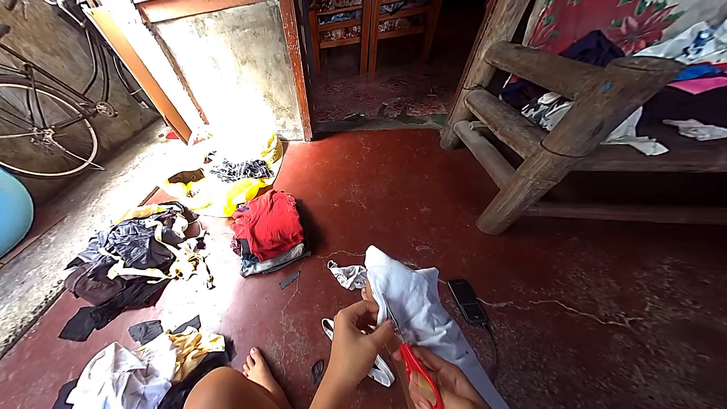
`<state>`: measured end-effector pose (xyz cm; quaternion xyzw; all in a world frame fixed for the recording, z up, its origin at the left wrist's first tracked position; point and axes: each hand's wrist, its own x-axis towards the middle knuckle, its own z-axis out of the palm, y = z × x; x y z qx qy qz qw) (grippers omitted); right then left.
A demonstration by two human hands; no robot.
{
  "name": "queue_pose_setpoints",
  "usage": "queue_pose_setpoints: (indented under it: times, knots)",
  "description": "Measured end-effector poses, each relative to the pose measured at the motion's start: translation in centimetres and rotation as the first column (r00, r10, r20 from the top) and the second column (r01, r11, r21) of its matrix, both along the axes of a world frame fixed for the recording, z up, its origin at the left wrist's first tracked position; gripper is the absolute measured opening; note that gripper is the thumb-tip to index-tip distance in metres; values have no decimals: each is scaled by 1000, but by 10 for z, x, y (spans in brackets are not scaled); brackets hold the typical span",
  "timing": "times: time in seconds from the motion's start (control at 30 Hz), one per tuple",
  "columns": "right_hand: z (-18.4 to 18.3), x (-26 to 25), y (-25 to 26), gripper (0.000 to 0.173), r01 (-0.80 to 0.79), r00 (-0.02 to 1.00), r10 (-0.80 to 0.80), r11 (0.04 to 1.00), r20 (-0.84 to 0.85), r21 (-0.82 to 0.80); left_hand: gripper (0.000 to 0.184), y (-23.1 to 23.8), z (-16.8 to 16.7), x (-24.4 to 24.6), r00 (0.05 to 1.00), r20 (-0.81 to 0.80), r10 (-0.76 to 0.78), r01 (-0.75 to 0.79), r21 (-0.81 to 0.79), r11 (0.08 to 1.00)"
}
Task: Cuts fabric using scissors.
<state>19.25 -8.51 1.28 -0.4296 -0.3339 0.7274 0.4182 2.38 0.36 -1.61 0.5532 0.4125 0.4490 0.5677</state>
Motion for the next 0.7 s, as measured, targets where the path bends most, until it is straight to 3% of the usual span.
queue_pose_setpoints:
  times: [0.7]
  knots:
    - [2,-6,10,24,6,1000,-6,998,7,-55,5,-1,3,-2,998,-42,-40,41,13,999]
